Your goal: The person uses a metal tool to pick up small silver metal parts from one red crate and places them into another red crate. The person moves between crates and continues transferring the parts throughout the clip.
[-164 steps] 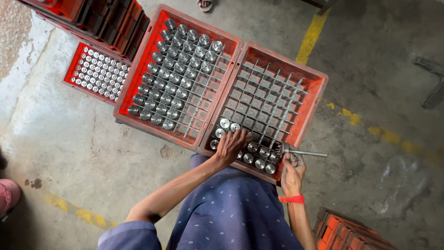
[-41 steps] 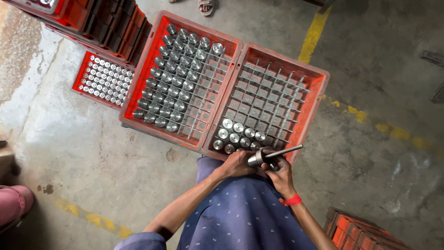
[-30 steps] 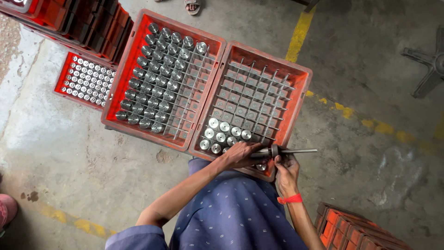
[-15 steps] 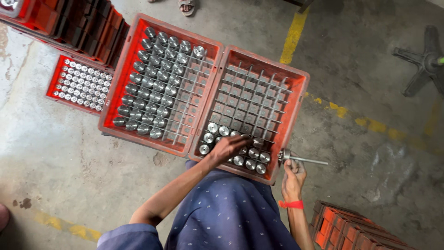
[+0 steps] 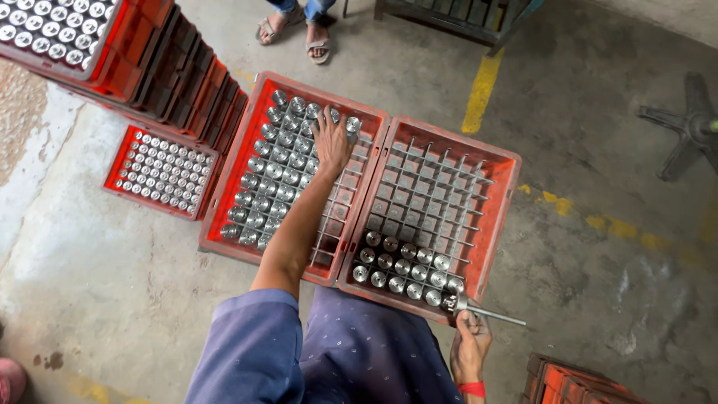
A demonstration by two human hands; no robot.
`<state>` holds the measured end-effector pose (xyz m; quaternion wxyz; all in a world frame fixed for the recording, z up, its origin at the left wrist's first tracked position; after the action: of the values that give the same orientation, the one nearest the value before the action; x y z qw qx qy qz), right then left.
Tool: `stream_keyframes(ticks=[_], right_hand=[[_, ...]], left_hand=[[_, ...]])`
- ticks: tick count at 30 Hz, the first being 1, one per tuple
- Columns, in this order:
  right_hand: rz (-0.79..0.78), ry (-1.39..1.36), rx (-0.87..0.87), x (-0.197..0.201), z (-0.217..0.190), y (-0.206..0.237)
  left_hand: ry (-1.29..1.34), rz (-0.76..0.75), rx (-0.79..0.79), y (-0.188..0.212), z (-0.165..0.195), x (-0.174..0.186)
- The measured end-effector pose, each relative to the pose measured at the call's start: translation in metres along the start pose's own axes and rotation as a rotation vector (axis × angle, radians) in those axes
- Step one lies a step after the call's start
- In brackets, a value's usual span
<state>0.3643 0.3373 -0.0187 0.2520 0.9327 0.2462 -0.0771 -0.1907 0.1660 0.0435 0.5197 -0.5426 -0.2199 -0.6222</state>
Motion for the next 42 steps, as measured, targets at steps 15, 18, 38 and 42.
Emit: stream_keyframes(ticks=[15,18,38,42], right_hand=[[-0.117,0.072,-0.106,-0.051,0.006,-0.008],[-0.313,0.027,-0.069,-0.092,-0.004,-0.018],[-0.427,0.281,-0.107,-0.047,-0.023,-0.072],[-0.226,0.038,0.017,-0.003,-0.060,-0.107]], left_hand=[[1.434,-0.345,0.493,0.159,0.034,0.013],[2.060,-0.525,0.877,0.239,0.088,-0.015],[0.714,-0.767,-0.116,0.307,0.191,0.037],[0.485,-0.634,-0.396,0.309,0.214,0.000]])
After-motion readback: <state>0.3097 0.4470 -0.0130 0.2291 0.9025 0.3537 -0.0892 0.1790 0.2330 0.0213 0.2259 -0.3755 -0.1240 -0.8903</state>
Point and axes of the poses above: each hand's wrist, its own y-axis away from the middle knuckle, its own x-axis out of the back of the hand, z = x × y, the point moved 8 cm from there along -y, towards the middle knuckle
